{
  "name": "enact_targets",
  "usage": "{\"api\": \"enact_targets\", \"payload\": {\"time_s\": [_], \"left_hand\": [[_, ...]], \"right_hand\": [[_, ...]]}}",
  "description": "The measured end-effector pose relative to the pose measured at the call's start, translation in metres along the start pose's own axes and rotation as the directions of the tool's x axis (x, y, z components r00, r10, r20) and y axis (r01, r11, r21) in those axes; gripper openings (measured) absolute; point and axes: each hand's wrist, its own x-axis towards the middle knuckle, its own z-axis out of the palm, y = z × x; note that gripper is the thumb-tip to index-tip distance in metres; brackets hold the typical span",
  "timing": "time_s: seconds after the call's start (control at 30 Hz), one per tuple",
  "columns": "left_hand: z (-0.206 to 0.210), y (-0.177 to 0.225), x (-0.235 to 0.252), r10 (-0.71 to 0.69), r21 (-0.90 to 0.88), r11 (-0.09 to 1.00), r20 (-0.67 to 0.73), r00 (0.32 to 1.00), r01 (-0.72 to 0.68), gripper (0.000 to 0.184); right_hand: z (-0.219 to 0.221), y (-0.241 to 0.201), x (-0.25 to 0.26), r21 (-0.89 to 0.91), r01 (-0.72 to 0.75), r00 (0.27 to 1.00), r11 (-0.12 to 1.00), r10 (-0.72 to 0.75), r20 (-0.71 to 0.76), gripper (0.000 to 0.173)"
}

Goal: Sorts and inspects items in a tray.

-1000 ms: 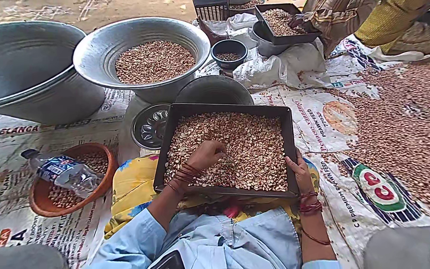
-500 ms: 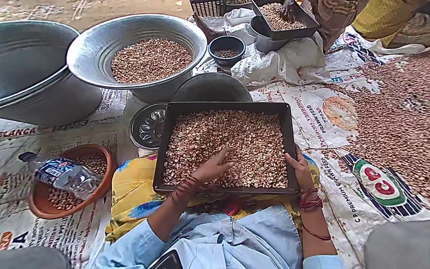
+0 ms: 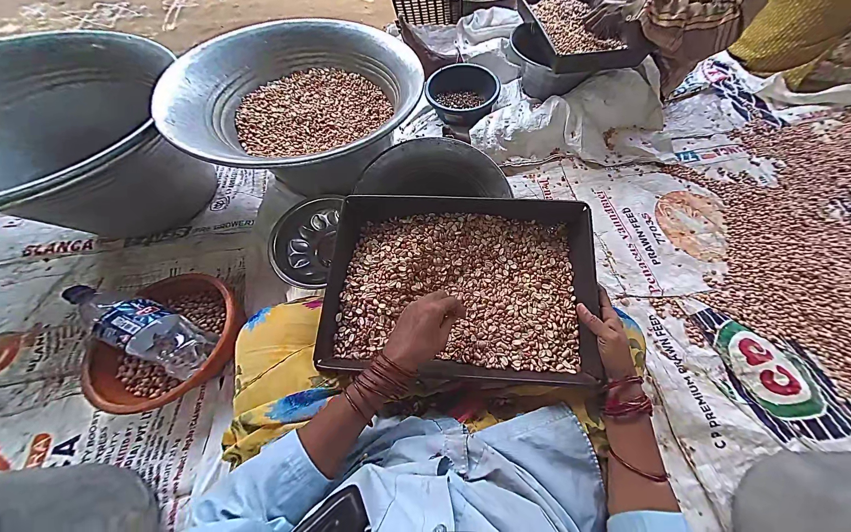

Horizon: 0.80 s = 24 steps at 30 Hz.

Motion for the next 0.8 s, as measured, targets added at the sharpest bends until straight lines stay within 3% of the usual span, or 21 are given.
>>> {"api": "enact_targets", "payload": {"time_s": [0.1, 0.27, 0.37, 0.43, 0.47, 0.5, 0.53, 0.57, 0.63, 0.7, 0.8], "left_hand": [[0.009, 0.005, 0.003, -0.012, 0.085, 0.996, 0.097, 0.995, 0.003, 0.017], [0.008, 0.011, 0.010, -0.161, 0.144, 0.982, 0.299, 0.941, 0.122, 0.022], [-0.013, -0.002, 0.010, -0.105, -0.064, 0.987, 0.432, 0.896, 0.146, 0.017], [-0.034, -0.016, 0.008, 0.092, -0.401, 0.899, 0.561, 0.823, 0.173, 0.006], [-0.044, -0.021, 0.006, 0.170, -0.544, 0.814, 0.558, 0.812, 0.204, 0.007], [-0.054, -0.024, 0.004, 0.157, -0.584, 0.790, 0.489, 0.858, 0.188, 0.010], [-0.064, -0.025, 0.004, 0.055, -0.512, 0.845, 0.368, 0.928, 0.153, 0.015], [-0.071, -0.026, 0.006, -0.073, -0.334, 0.932, 0.211, 0.975, 0.142, 0.020], [-0.072, -0.031, 0.018, -0.248, 0.058, 0.966, -0.048, 0.968, 0.250, 0.025], [-0.059, -0.025, 0.032, -0.357, 0.271, 0.896, -0.033, 0.934, 0.352, 0.035], [-0.020, 0.006, 0.049, -0.376, 0.330, 0.893, 0.178, 0.909, 0.305, 0.049]], "right_hand": [[0.000, -0.001, -0.001, -0.003, -0.002, 1.000, 1.000, 0.002, 0.000, 0.062], [0.000, -0.002, -0.001, 0.003, 0.002, 1.000, 1.000, -0.002, 0.000, 0.061], [0.001, -0.002, -0.002, 0.014, -0.004, 1.000, 1.000, 0.004, -0.007, 0.061], [0.001, -0.001, -0.001, 0.019, -0.003, 1.000, 1.000, 0.003, -0.007, 0.060], [0.000, -0.001, -0.001, 0.020, -0.002, 1.000, 1.000, 0.003, -0.004, 0.060], [-0.001, 0.000, -0.001, 0.019, 0.001, 1.000, 1.000, -0.001, 0.001, 0.061], [-0.001, 0.000, -0.001, 0.022, 0.006, 1.000, 1.000, -0.006, 0.002, 0.061], [-0.001, 0.000, -0.001, 0.023, 0.006, 1.000, 1.000, -0.006, 0.002, 0.060], [0.000, 0.000, -0.001, 0.021, 0.004, 1.000, 1.000, -0.004, 0.002, 0.059], [0.001, -0.002, 0.000, 0.018, 0.006, 1.000, 1.000, -0.006, 0.007, 0.059], [0.000, -0.002, 0.000, 0.016, 0.009, 1.000, 1.000, -0.010, 0.014, 0.060]]}}
